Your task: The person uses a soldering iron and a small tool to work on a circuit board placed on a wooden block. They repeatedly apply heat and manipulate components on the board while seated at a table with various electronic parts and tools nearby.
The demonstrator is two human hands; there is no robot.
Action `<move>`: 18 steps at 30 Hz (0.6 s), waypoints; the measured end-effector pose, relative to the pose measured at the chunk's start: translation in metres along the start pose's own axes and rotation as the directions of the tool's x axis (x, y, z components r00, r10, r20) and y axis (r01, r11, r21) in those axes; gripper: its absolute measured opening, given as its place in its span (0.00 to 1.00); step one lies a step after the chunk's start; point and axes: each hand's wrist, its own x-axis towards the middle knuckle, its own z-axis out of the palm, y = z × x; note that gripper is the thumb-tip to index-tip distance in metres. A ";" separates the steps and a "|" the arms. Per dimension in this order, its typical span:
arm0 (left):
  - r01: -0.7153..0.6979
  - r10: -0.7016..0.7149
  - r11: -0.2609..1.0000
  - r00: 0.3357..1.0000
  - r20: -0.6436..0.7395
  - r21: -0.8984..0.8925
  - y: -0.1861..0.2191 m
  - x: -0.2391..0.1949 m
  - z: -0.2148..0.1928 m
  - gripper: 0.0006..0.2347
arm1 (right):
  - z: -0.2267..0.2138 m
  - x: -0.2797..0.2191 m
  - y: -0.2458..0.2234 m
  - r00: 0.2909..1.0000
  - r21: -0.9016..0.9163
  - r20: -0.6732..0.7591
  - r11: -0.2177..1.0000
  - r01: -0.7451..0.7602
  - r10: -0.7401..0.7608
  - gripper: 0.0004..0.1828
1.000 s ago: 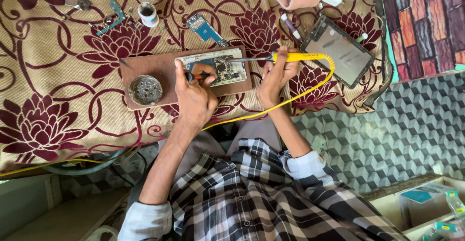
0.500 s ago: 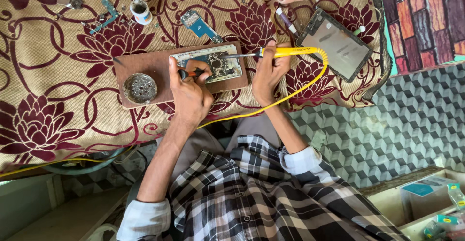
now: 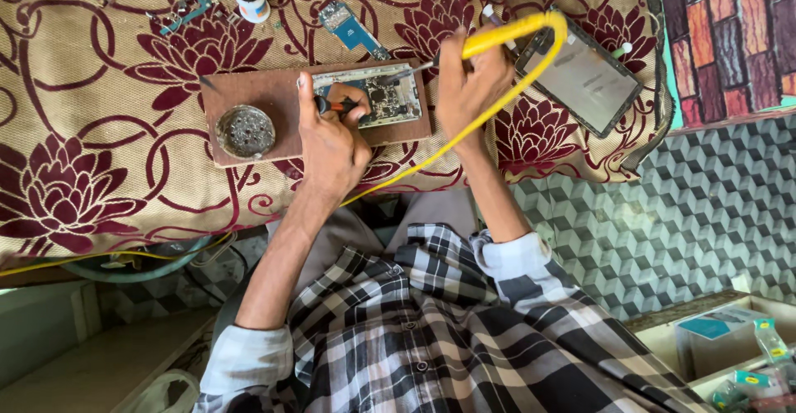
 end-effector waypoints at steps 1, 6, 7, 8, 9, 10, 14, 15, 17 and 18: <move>0.011 -0.012 0.999 1.000 -0.008 -0.031 0.001 0.000 0.000 0.18 | 0.002 0.004 0.002 1.000 -0.006 0.012 1.000 0.008 -0.008 0.17; 0.000 0.000 0.999 1.000 0.003 -0.040 0.004 0.004 -0.004 0.20 | 0.005 0.013 0.014 0.997 -0.049 -0.039 0.997 -0.064 0.062 0.16; 0.028 -0.029 0.994 1.000 -0.012 -0.103 0.005 0.004 -0.005 0.23 | 0.006 0.012 0.016 0.998 -0.079 -0.059 0.997 -0.017 0.012 0.18; 0.053 -0.059 0.984 0.998 -0.027 -0.171 0.007 0.006 -0.004 0.26 | 0.007 0.012 0.018 0.998 -0.042 -0.059 0.999 -0.029 0.026 0.17; 0.026 -0.032 0.989 0.999 -0.038 -0.145 0.007 0.008 -0.004 0.27 | 0.007 0.011 0.020 0.998 -0.004 -0.058 0.999 -0.040 0.040 0.17; 0.004 -0.009 0.993 0.999 -0.046 -0.118 0.007 0.008 -0.005 0.28 | 0.008 0.008 0.022 0.997 0.034 -0.055 0.998 -0.057 0.059 0.16; -0.087 0.088 0.995 0.996 -0.028 0.045 0.007 0.008 -0.006 0.27 | 0.009 0.009 0.034 0.995 -0.053 -0.095 0.999 -0.001 -0.004 0.18; -0.070 0.070 0.998 0.997 -0.034 0.007 0.008 0.009 -0.006 0.28 | 0.009 0.009 0.035 0.994 -0.064 -0.107 0.998 0.009 -0.016 0.19; -0.033 0.030 0.998 0.998 -0.049 -0.062 0.008 0.009 -0.006 0.30 | 0.011 0.010 0.035 0.993 -0.052 -0.120 0.999 0.014 -0.021 0.20; -0.037 0.033 0.998 0.998 -0.056 -0.059 0.008 0.008 -0.006 0.30 | 0.010 0.009 0.034 0.992 -0.035 -0.122 0.999 0.007 -0.011 0.20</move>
